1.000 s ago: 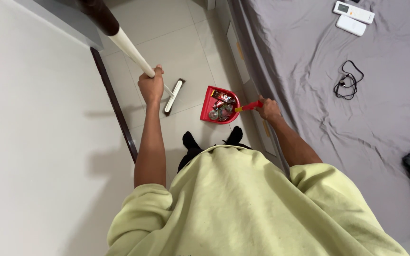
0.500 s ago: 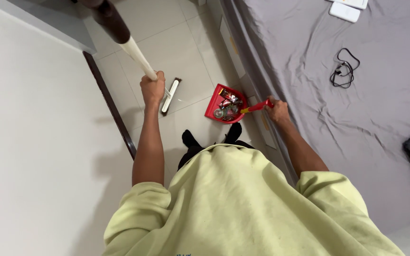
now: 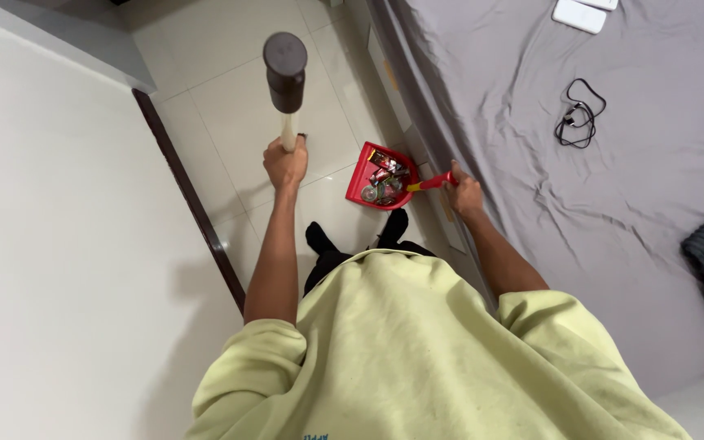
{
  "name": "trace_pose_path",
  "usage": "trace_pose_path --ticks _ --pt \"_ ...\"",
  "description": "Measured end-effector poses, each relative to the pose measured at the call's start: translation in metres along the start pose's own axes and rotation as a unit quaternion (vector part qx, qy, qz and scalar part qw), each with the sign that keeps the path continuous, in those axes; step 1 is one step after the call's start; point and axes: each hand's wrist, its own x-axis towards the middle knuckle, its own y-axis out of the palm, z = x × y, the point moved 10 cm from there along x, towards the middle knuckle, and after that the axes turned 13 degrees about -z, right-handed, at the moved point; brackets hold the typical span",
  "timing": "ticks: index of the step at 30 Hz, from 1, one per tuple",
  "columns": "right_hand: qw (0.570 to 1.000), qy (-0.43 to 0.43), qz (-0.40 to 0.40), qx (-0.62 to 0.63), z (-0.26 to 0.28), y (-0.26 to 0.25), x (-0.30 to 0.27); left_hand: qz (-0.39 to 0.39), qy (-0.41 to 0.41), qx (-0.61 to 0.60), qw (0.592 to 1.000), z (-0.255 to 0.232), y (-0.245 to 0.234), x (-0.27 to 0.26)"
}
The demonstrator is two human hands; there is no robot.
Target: Sweeping trash into a dustpan in a bedroom.
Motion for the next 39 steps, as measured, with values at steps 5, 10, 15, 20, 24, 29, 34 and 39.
trace_pose_path --ticks 5,10,15,20,24,29,34,39 --pt "0.998 -0.053 -0.001 0.029 -0.003 0.008 0.011 0.008 -0.053 -0.019 0.998 -0.005 0.016 -0.025" --pt "0.995 -0.094 -0.017 0.041 -0.007 0.008 0.029 -0.032 -0.068 -0.058 0.995 -0.022 0.031 -0.041" --pt "0.988 -0.143 0.01 0.05 -0.009 0.016 0.041 -0.005 -0.089 -0.14 0.986 -0.036 0.053 -0.062" --pt "0.987 -0.154 0.035 0.02 -0.007 0.017 0.043 0.009 -0.002 -0.164 0.986 -0.04 0.041 -0.065" --pt "0.983 -0.182 0.012 0.003 -0.019 0.029 0.048 -0.022 0.073 -0.171 0.982 -0.038 0.017 -0.053" --pt "0.993 -0.105 0.046 0.009 -0.006 0.016 0.034 -0.056 0.054 -0.153 0.985 -0.027 -0.023 -0.027" --pt "0.997 -0.054 0.052 -0.018 0.004 0.012 0.02 -0.075 0.024 -0.143 0.987 -0.015 -0.058 -0.004" --pt "0.995 -0.052 0.06 -0.059 0.003 0.016 0.012 -0.068 0.012 -0.115 0.991 -0.002 -0.059 0.009"
